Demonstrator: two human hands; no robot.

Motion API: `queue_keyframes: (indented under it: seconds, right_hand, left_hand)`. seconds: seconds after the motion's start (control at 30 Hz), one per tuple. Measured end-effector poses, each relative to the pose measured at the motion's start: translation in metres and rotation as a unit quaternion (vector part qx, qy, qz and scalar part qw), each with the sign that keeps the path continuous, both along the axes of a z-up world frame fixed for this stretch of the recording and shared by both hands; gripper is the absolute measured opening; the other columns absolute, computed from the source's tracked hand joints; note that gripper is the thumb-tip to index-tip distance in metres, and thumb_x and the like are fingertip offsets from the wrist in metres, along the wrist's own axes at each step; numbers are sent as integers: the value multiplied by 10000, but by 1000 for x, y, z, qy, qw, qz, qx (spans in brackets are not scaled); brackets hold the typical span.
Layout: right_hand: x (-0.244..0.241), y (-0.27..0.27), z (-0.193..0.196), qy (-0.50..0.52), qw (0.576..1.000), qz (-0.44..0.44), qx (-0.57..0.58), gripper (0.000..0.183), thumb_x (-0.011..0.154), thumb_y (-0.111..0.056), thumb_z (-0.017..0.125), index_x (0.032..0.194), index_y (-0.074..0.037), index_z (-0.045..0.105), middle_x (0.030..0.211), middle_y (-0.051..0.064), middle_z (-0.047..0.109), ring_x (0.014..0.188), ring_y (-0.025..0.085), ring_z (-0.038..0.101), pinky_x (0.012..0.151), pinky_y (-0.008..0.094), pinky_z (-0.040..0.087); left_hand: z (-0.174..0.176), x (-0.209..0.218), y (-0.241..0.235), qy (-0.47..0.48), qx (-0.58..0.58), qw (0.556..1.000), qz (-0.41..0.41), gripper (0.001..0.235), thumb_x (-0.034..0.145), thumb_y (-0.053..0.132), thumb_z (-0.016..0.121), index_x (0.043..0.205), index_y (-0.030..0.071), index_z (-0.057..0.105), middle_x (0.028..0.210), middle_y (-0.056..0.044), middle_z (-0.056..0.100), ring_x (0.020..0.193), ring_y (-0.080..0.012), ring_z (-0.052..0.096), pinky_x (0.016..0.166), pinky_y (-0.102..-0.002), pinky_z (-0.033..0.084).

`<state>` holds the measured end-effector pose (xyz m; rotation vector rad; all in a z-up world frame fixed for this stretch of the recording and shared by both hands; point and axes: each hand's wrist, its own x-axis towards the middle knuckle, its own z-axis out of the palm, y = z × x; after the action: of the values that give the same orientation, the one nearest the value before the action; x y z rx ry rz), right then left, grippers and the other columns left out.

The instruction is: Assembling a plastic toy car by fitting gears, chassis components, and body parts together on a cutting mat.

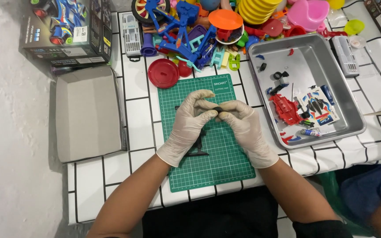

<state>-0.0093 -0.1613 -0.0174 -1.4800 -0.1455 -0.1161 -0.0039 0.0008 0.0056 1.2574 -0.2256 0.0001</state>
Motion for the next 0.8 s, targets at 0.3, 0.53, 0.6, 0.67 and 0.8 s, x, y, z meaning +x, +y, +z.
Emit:
queue_keyframes:
  seconds: [0.3,0.53,0.6,0.67,0.8]
  right_hand:
    - [6,-4,22,71,997,12,16,306,894,-37,762,1177,45,681,1034,152,741,819,163,726,757,290,624]
    - [36,-25,20,51,964,-83,-249,303,873,-98,819,1162,-62,732,926,78,739,815,122,676,755,285,581]
    - [46,-19,1,50,929,-65,-361,192,827,-206,863,1010,-202,806,834,24,765,802,156,738,717,313,586]
    - [45,-14,-2,36,930,-68,-358,177,843,-171,841,1015,-190,806,844,29,764,814,161,733,741,318,587]
    - [45,-17,-7,7,931,-69,-358,133,893,-143,810,1025,-160,806,928,58,767,909,212,743,817,338,587]
  left_hand:
    - [-14,13,-3,38,-13,999,8,885,844,65,818,1583,131,335,1266,-116,611,1007,-124,672,924,-245,622]
    - [-2,3,8,-118,195,968,105,535,966,239,712,1450,121,515,1414,-87,571,1329,-236,574,1175,-395,432]
    - [-4,2,11,-142,212,958,131,427,984,204,696,1381,120,563,1305,-48,637,1254,-197,615,1141,-381,465]
    - [-4,2,13,-148,215,955,143,409,987,189,690,1371,116,571,1272,-46,651,1227,-197,630,1129,-381,470]
    - [-5,2,15,-164,221,946,174,396,992,132,676,1375,103,577,1197,-51,682,1160,-201,667,1091,-377,500]
